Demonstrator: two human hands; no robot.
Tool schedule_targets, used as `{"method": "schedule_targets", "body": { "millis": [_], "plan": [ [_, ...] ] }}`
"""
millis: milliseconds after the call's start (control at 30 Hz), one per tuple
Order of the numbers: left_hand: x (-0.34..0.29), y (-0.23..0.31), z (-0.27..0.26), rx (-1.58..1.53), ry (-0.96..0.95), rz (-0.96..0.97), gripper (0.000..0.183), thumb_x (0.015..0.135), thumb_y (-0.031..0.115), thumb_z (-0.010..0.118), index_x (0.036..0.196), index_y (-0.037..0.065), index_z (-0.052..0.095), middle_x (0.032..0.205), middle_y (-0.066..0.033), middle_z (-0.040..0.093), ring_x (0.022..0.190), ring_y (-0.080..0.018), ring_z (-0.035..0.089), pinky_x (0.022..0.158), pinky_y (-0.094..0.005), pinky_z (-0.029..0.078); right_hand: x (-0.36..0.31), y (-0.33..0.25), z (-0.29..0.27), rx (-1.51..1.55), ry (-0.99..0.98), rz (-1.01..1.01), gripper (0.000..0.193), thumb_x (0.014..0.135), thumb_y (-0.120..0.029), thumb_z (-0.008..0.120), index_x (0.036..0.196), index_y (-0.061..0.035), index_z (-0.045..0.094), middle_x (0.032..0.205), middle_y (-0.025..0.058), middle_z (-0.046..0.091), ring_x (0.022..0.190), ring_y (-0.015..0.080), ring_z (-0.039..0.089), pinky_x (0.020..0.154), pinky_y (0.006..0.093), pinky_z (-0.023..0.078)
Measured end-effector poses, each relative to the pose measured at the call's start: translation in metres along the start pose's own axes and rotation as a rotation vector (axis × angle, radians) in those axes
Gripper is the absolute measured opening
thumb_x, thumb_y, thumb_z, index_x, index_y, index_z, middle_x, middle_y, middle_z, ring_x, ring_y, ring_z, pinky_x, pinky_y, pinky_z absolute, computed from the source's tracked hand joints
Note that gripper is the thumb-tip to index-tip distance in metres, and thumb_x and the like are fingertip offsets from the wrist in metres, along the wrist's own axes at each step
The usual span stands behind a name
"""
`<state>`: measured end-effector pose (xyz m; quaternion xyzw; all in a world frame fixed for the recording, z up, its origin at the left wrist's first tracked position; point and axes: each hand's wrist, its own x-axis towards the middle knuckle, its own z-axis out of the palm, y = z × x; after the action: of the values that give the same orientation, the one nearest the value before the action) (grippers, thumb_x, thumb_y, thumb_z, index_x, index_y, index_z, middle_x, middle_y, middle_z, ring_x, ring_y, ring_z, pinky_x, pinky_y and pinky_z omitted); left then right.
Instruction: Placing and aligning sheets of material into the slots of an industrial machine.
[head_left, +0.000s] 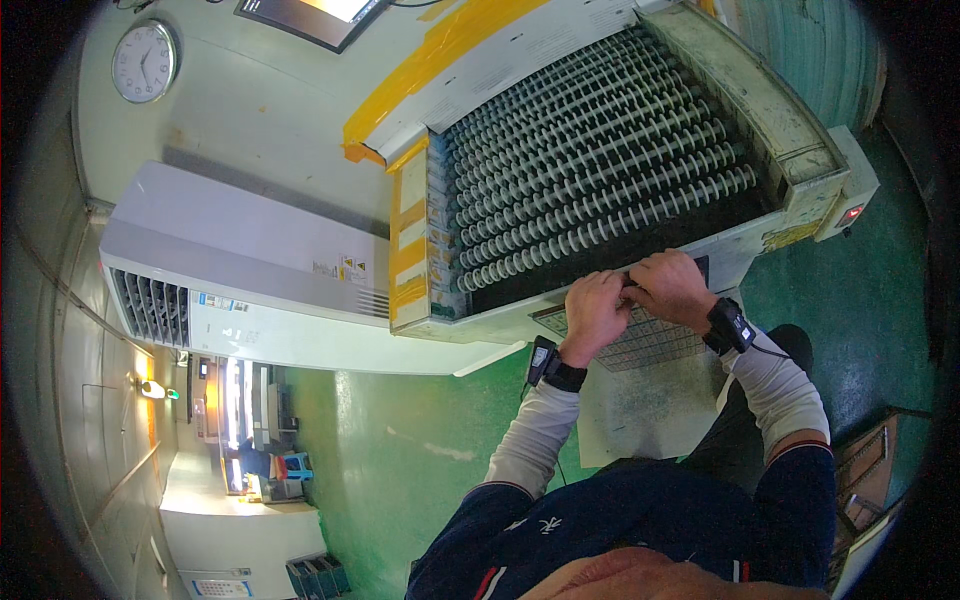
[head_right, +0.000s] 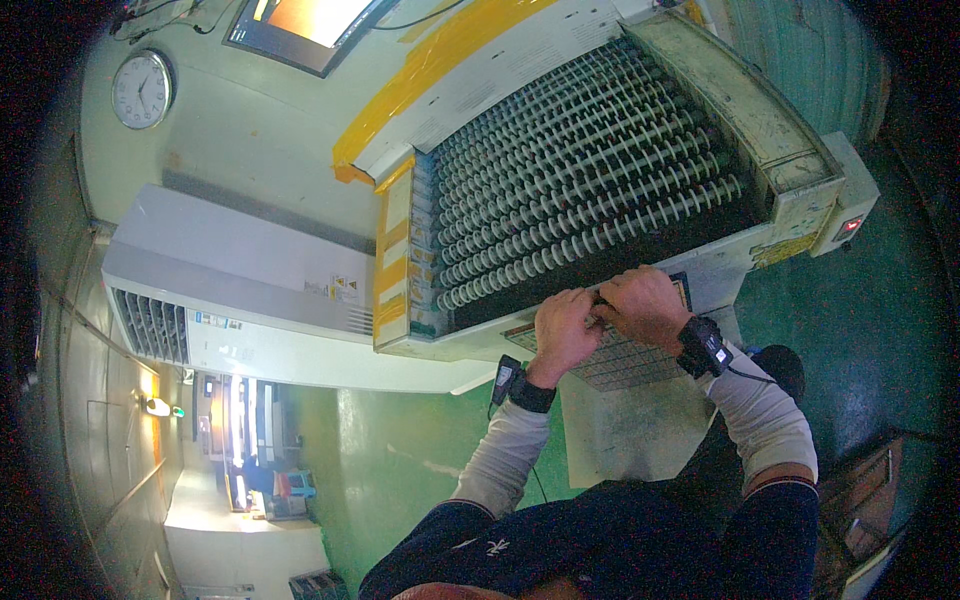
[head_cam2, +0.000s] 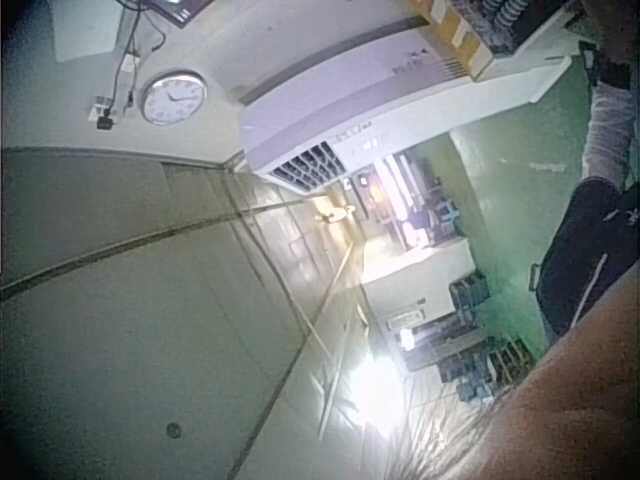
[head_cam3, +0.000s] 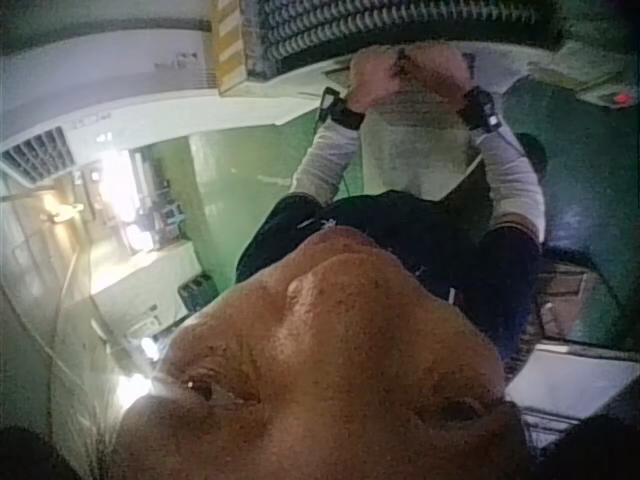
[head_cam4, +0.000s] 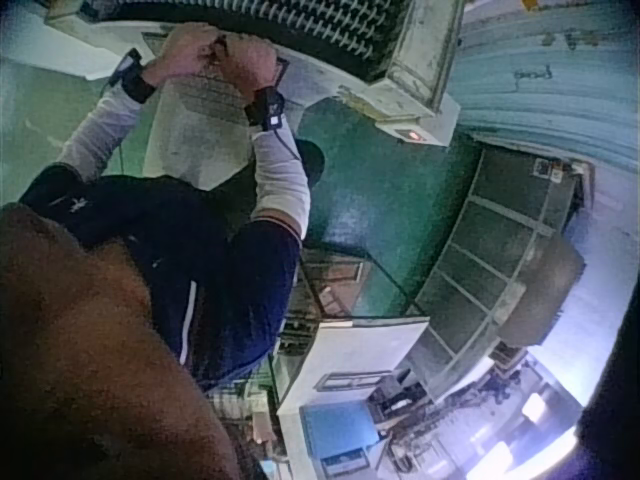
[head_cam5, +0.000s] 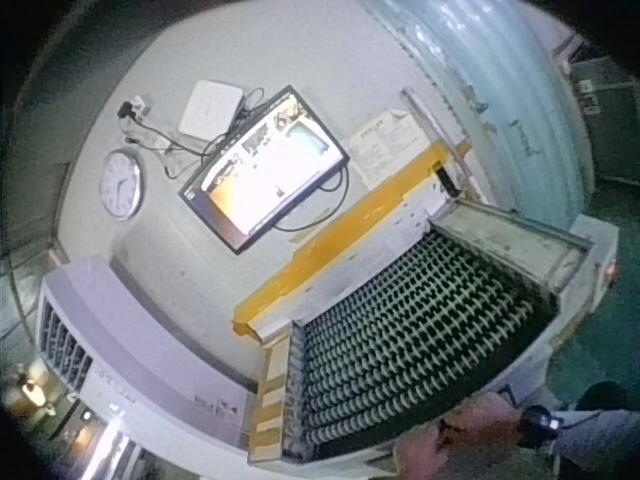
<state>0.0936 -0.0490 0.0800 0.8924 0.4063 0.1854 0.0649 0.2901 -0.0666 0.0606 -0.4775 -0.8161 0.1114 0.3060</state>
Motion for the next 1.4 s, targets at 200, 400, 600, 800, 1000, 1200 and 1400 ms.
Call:
{"method": "schedule_targets", "body": {
  "millis": [200,400,600,800,1000,1200,1400],
  "plan": [
    [-0.0004,0.0013,-0.0005,0.017,-0.002,-0.016,0.027,0.07,0.015,0.078,0.093,0.007,0.069,0.088,-0.0118,0.068,0.089,-0.0362,0.068,0.076,-0.0494,0.054,-0.0001,0.0007,0.0013,-0.008,0.021,-0.015,0.031,0.094,-0.038,0.07,0.089,-0.0078,0.072,0.086,0.0136,0.072,0.084,0.0364,0.071,0.08,0.051,0.054],
    [0.0005,0.0001,0.0012,0.011,-0.002,-0.014,0.025,0.07,0.015,0.078,0.091,0.007,0.068,0.088,-0.0118,0.068,0.089,-0.0362,0.068,0.076,-0.0495,0.054,-0.0005,0.0007,0.0016,-0.012,0.032,-0.017,0.031,0.094,-0.038,0.069,0.089,-0.0081,0.072,0.086,0.0134,0.073,0.083,0.0364,0.071,0.079,0.0506,0.054],
    [-0.0003,0.0001,0.0003,0.005,-0.006,-0.015,0.028,0.07,0.015,0.078,0.095,0.007,0.068,0.091,-0.0118,0.069,0.092,-0.0359,0.068,0.079,-0.0486,0.054,0.0007,-0.0009,-0.0017,-0.031,-0.005,-0.001,0.031,0.094,-0.039,0.069,0.091,-0.0081,0.072,0.087,0.0136,0.073,0.084,0.0369,0.071,0.079,0.0506,0.054],
    [-0.0003,-0.0001,-0.0001,-0.006,0.0,-0.001,0.03,0.07,0.014,0.078,0.097,0.007,0.068,0.092,-0.0123,0.069,0.093,-0.0359,0.069,0.08,-0.0482,0.054,0.0001,-0.0007,-0.0015,-0.023,-0.007,-0.003,0.031,0.094,-0.038,0.069,0.092,-0.0076,0.072,0.088,0.0142,0.073,0.085,0.0367,0.071,0.08,0.0505,0.054],
    [-0.0004,0.0002,-0.0012,0.006,-0.026,-0.009,0.032,0.07,0.014,0.078,0.099,0.007,0.068,0.092,-0.0123,0.07,0.093,-0.0362,0.068,0.079,-0.0489,0.054,-0.0003,-0.0009,0.0002,-0.011,0.026,-0.008,0.032,0.091,-0.039,0.072,0.09,-0.0072,0.072,0.086,0.013,0.072,0.085,0.0365,0.07,0.078,0.0484,0.053],
    [-0.0006,-0.0019,0.0001,-0.009,-0.032,-0.006,0.035,0.069,0.015,0.077,0.102,0.007,0.069,0.093,-0.0122,0.07,0.093,-0.0366,0.068,0.079,-0.0494,0.054,0.0004,-0.0018,-0.0004,-0.016,0.029,-0.007,0.03,0.09,-0.038,0.073,0.089,-0.0073,0.072,0.086,0.0128,0.072,0.084,0.0362,0.07,0.078,0.0481,0.052],
    [-0.001,-0.0025,0.0013,-0.007,-0.035,-0.009,0.038,0.069,0.015,0.078,0.105,0.007,0.07,0.094,-0.0115,0.07,0.093,-0.036,0.068,0.08,-0.0492,0.054,0.0002,-0.0011,-0.0009,-0.023,0.0,-0.007,0.032,0.094,-0.04,0.068,0.093,-0.0079,0.073,0.089,0.0141,0.074,0.086,0.0369,0.072,0.08,0.0503,0.054]
  ]
}}
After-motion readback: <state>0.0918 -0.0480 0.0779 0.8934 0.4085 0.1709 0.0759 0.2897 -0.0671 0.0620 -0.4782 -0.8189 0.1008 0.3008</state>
